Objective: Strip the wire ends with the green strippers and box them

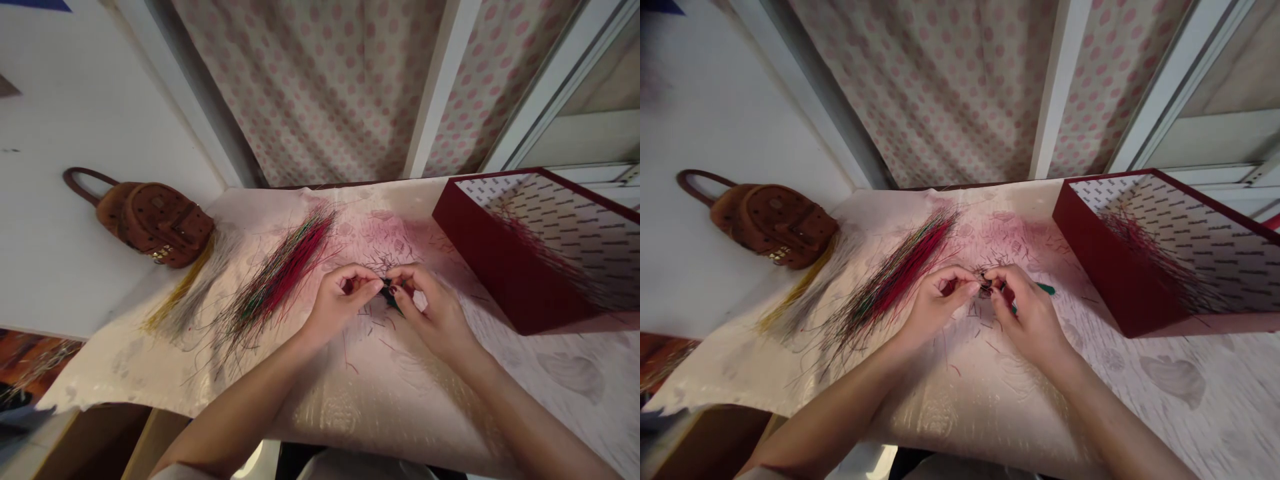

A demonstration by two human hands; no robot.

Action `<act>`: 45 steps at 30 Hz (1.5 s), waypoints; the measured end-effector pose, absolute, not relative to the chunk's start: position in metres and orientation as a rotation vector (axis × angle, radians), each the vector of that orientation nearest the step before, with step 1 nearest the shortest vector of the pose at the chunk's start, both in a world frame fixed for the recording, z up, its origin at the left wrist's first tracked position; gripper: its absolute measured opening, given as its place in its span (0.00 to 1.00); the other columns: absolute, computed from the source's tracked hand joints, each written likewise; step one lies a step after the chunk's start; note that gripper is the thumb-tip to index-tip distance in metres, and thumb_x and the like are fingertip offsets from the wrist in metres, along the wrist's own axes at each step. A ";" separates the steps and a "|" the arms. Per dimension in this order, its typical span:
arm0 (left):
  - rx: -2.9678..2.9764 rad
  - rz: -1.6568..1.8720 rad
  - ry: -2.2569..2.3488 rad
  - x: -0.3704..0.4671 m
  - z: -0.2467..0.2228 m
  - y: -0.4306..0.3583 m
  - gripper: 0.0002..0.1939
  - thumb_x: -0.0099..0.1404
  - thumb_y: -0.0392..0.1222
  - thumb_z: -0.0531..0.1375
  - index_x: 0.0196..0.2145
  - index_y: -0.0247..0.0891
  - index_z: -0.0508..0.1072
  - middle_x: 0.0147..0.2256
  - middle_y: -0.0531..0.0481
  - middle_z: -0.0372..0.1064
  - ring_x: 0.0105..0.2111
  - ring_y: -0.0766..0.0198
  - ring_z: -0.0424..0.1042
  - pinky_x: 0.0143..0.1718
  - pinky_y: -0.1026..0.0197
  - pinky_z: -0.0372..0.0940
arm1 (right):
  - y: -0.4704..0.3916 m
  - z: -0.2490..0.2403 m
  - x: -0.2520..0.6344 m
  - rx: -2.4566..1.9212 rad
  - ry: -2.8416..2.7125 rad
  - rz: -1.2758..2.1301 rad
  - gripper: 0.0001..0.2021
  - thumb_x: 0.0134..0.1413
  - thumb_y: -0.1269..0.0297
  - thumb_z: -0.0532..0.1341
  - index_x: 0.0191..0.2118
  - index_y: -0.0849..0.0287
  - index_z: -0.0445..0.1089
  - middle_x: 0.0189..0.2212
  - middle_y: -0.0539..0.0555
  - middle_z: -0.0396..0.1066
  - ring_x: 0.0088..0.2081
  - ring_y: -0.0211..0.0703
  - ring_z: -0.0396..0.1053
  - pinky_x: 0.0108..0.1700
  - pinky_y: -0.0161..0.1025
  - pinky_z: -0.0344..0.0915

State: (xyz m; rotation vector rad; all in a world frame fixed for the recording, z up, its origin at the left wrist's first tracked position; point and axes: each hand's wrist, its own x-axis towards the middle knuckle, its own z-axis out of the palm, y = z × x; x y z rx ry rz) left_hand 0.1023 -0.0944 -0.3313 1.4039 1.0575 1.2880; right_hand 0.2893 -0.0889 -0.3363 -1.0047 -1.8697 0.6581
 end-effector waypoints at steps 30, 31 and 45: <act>1.121 1.220 0.929 0.103 -0.332 -0.092 0.13 0.59 0.48 0.71 0.32 0.35 0.77 0.23 0.56 0.62 0.21 0.73 0.55 0.24 0.65 0.49 | -0.090 -0.337 0.289 -0.944 -1.937 0.669 0.06 0.67 0.67 0.58 0.47 0.54 0.68 0.37 0.52 0.72 0.35 0.42 0.69 0.38 0.40 0.65; 1.105 1.218 0.920 0.103 -0.331 -0.092 0.13 0.59 0.48 0.71 0.31 0.35 0.77 0.23 0.56 0.62 0.21 0.73 0.55 0.24 0.65 0.49 | -0.090 -0.338 0.289 -0.927 -1.989 0.537 0.06 0.67 0.68 0.58 0.48 0.54 0.67 0.39 0.53 0.73 0.36 0.42 0.70 0.40 0.40 0.66; 1.151 1.166 0.930 0.101 -0.334 -0.091 0.15 0.59 0.50 0.71 0.31 0.35 0.78 0.25 0.55 0.65 0.22 0.73 0.56 0.25 0.64 0.49 | -0.089 -0.340 0.293 -0.891 -2.089 0.195 0.03 0.69 0.66 0.61 0.46 0.56 0.68 0.36 0.52 0.72 0.35 0.41 0.71 0.38 0.38 0.65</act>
